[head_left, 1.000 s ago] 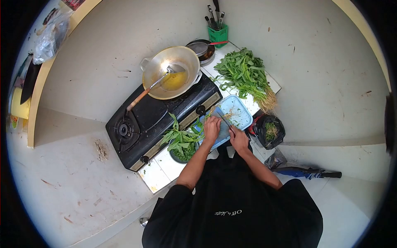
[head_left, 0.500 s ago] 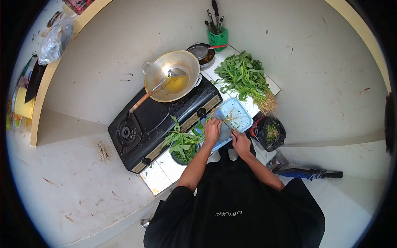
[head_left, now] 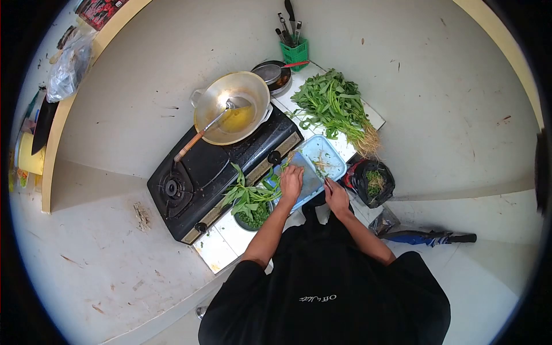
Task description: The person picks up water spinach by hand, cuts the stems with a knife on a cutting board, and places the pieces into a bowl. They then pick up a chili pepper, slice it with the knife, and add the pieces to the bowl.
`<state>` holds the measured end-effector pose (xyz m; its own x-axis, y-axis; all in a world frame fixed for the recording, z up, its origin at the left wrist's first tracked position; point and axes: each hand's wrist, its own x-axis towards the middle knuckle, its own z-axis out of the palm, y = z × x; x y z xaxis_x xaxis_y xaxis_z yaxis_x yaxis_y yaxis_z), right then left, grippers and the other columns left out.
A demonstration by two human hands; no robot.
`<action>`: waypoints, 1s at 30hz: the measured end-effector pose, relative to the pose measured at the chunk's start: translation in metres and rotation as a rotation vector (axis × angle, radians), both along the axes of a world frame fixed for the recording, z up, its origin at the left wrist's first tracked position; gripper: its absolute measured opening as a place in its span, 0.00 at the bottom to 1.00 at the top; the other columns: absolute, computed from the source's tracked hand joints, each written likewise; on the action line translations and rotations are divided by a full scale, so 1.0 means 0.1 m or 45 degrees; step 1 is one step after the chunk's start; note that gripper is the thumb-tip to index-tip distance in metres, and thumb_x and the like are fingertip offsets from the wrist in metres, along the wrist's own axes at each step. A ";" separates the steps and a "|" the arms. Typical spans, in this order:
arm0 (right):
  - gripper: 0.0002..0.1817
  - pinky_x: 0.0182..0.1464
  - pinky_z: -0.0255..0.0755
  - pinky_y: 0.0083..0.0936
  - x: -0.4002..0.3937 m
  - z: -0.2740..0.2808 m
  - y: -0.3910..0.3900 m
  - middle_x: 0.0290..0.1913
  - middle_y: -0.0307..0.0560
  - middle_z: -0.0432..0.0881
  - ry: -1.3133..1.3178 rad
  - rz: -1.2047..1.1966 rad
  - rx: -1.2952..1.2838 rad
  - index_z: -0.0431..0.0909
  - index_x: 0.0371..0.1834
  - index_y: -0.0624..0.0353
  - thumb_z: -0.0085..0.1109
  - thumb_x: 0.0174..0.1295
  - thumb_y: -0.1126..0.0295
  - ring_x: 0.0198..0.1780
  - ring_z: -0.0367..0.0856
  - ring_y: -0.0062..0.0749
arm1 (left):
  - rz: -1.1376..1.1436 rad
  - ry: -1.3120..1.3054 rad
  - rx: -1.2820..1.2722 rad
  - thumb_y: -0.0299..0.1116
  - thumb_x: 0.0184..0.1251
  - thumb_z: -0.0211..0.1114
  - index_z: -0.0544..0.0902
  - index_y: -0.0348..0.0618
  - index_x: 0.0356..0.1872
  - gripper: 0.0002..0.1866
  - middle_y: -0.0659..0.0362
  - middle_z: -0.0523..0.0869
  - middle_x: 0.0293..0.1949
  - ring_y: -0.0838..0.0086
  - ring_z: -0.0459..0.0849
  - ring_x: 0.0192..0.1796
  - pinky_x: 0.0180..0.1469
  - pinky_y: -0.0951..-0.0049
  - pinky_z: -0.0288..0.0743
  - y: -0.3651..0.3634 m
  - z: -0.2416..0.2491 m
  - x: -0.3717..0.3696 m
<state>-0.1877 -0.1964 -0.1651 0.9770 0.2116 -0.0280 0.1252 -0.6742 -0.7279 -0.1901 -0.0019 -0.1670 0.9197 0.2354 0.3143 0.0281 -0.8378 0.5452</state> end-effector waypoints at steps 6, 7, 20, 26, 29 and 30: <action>0.18 0.50 0.77 0.44 0.06 0.09 -0.05 0.49 0.56 0.85 0.069 -0.035 0.114 0.80 0.59 0.53 0.56 0.69 0.60 0.49 0.83 0.55 | 0.204 -0.137 0.024 0.28 0.66 0.63 0.86 0.38 0.44 0.09 0.49 0.83 0.38 0.54 0.81 0.43 0.48 0.57 0.74 0.01 0.24 -0.06; 0.18 0.50 0.77 0.44 0.06 0.07 -0.05 0.49 0.56 0.85 0.069 -0.043 0.117 0.80 0.59 0.53 0.56 0.69 0.60 0.49 0.83 0.55 | 0.196 -0.136 0.027 0.28 0.66 0.63 0.86 0.38 0.44 0.09 0.49 0.83 0.38 0.54 0.81 0.43 0.48 0.57 0.74 0.04 0.23 -0.08; 0.18 0.53 0.75 0.42 0.09 0.15 0.18 0.46 0.58 0.85 0.060 0.216 0.162 0.81 0.57 0.54 0.60 0.65 0.62 0.47 0.84 0.55 | 0.382 0.215 0.069 0.31 0.64 0.65 0.84 0.38 0.41 0.09 0.47 0.85 0.36 0.52 0.83 0.43 0.45 0.53 0.75 0.29 0.11 -0.10; 0.18 0.50 0.77 0.43 0.07 0.16 0.06 0.48 0.56 0.85 0.037 0.269 0.087 0.81 0.57 0.49 0.59 0.66 0.59 0.49 0.83 0.54 | 0.427 0.170 -0.283 0.29 0.66 0.63 0.83 0.38 0.39 0.06 0.47 0.86 0.36 0.51 0.85 0.40 0.44 0.54 0.77 0.24 0.25 0.02; 0.18 0.49 0.78 0.44 0.07 0.15 0.01 0.48 0.55 0.85 -0.012 0.320 0.053 0.81 0.57 0.49 0.59 0.65 0.60 0.49 0.83 0.54 | 0.389 0.181 -0.320 0.30 0.68 0.62 0.83 0.37 0.42 0.08 0.45 0.87 0.38 0.49 0.86 0.39 0.44 0.56 0.79 0.28 0.11 0.02; 0.18 0.49 0.78 0.44 0.07 0.14 0.01 0.48 0.54 0.85 -0.021 0.351 0.041 0.81 0.57 0.49 0.59 0.65 0.60 0.48 0.84 0.53 | 0.349 0.139 -0.392 0.30 0.69 0.62 0.83 0.36 0.44 0.09 0.46 0.88 0.37 0.54 0.87 0.38 0.44 0.61 0.79 0.30 0.07 0.01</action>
